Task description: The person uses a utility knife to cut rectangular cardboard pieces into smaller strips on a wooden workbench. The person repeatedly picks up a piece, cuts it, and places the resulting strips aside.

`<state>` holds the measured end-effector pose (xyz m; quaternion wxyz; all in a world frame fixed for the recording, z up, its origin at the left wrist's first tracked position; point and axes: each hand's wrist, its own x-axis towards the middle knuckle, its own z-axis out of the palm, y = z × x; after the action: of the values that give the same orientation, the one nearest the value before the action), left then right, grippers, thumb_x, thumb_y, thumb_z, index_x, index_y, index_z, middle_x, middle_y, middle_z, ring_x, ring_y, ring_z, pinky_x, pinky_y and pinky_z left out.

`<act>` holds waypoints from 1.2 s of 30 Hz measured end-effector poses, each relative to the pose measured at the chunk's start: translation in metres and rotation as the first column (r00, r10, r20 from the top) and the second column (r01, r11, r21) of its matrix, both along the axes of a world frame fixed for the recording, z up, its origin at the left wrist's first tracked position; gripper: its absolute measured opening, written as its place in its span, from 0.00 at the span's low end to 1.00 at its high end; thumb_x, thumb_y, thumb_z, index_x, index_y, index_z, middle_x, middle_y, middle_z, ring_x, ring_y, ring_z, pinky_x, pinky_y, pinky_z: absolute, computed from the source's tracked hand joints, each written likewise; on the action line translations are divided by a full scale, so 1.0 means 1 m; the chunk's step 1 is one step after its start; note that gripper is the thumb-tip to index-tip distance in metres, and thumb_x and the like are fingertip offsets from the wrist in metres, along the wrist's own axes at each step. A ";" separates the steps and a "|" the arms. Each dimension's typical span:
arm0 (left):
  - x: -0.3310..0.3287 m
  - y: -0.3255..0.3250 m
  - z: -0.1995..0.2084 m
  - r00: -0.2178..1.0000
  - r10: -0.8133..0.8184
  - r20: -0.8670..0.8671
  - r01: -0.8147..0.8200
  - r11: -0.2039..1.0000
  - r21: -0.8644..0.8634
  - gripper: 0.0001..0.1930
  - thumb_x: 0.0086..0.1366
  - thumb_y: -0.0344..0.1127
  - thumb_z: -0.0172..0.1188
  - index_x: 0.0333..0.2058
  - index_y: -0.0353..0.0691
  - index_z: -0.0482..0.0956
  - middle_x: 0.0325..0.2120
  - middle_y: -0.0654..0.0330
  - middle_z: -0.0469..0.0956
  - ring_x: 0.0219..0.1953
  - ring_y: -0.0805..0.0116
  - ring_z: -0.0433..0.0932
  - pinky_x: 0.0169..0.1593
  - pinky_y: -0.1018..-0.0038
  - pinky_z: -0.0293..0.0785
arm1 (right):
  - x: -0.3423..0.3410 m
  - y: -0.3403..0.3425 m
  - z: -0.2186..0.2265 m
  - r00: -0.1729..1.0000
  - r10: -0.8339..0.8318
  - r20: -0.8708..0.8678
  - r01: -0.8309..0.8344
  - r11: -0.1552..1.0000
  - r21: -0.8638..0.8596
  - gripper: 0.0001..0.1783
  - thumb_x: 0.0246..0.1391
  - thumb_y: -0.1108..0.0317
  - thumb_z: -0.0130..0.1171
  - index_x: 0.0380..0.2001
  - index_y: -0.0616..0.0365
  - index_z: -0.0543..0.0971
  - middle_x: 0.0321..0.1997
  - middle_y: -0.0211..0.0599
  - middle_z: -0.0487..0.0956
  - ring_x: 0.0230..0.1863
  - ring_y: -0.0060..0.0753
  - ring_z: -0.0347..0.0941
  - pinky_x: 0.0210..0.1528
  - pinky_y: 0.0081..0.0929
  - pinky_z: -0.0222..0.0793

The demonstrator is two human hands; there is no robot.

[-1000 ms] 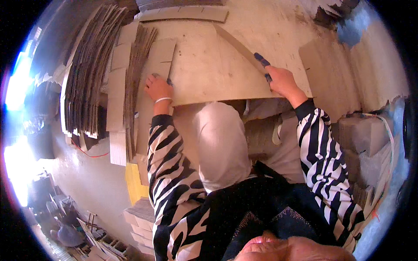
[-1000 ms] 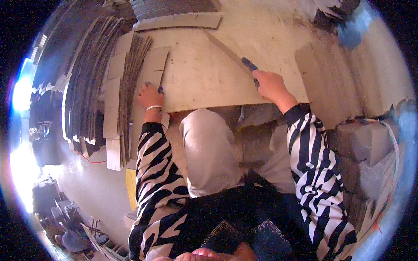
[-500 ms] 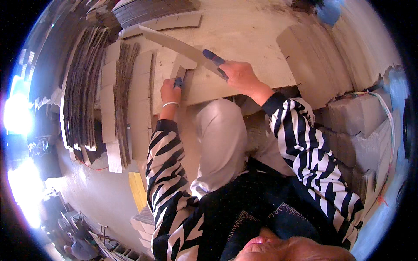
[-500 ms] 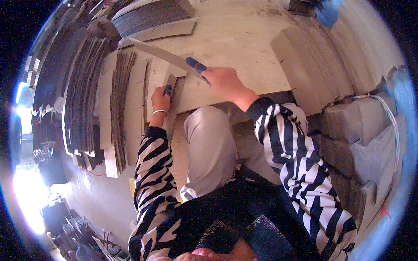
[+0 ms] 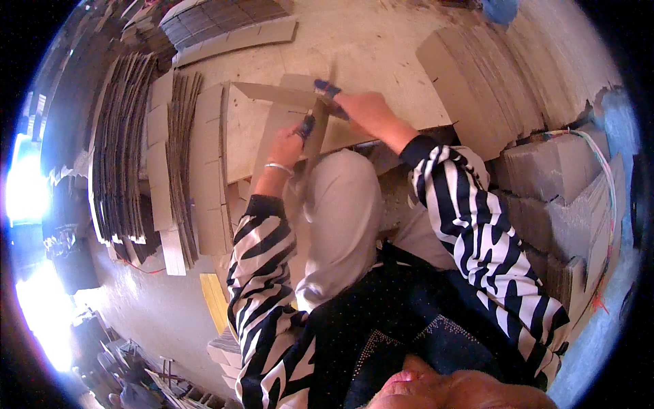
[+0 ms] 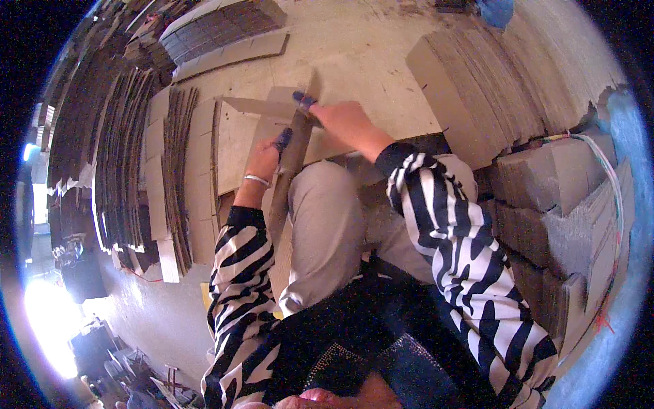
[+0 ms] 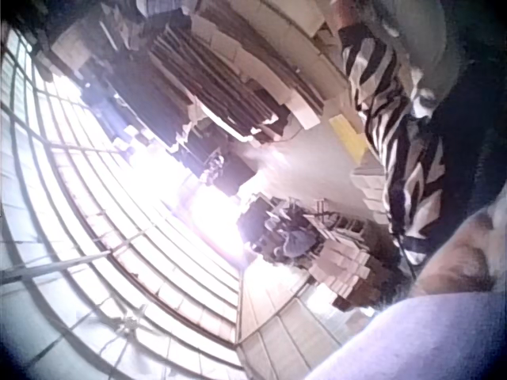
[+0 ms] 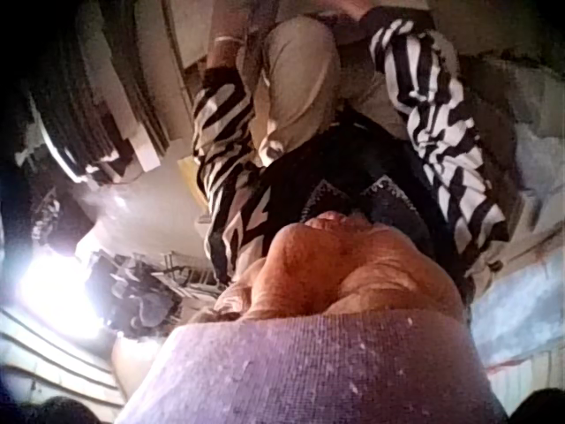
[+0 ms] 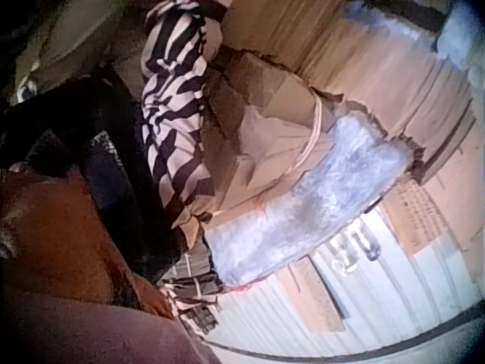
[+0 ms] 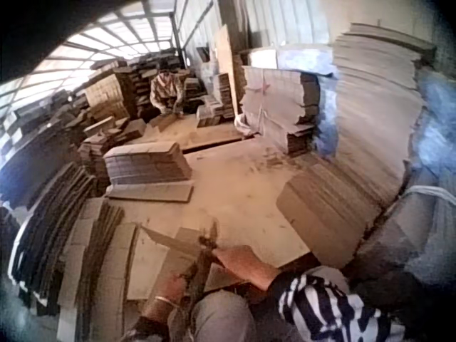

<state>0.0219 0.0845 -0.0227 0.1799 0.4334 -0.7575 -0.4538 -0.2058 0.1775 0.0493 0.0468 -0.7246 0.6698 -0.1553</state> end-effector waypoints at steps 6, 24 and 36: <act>0.012 0.011 0.014 0.665 0.143 0.733 0.411 0.749 -0.519 0.29 0.53 0.39 0.59 0.54 0.35 0.69 0.58 0.50 0.63 0.59 0.60 0.63 0.51 0.58 0.66 | -0.037 0.011 0.001 0.982 -0.184 -0.052 0.188 0.979 0.082 0.16 0.48 0.74 0.50 0.43 0.55 0.73 0.30 0.46 0.79 0.35 0.52 0.76 0.34 0.49 0.69; 0.019 -0.055 -0.014 0.783 0.569 -0.253 -0.460 0.802 0.381 0.19 0.57 0.28 0.47 0.46 0.35 0.80 0.27 0.58 0.79 0.24 0.72 0.74 0.26 0.74 0.71 | 0.000 0.010 -0.011 0.994 0.094 -0.046 -0.101 0.977 -0.186 0.14 0.48 0.74 0.51 0.40 0.51 0.76 0.33 0.37 0.78 0.33 0.45 0.77 0.30 0.42 0.73; 0.025 -0.026 0.103 0.999 0.000 -0.051 0.006 0.993 0.117 0.23 0.66 0.43 0.49 0.56 0.37 0.70 0.44 0.56 0.77 0.42 0.71 0.76 0.40 0.77 0.71 | -0.057 -0.001 -0.001 0.983 -0.176 -0.046 0.180 0.975 0.127 0.23 0.44 0.75 0.52 0.46 0.46 0.73 0.31 0.44 0.78 0.36 0.53 0.75 0.33 0.48 0.68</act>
<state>0.0467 0.0580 0.0801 0.1728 0.4303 -0.7253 -0.5088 -0.2624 0.1762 0.0488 0.0685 -0.6596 0.7415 -0.1019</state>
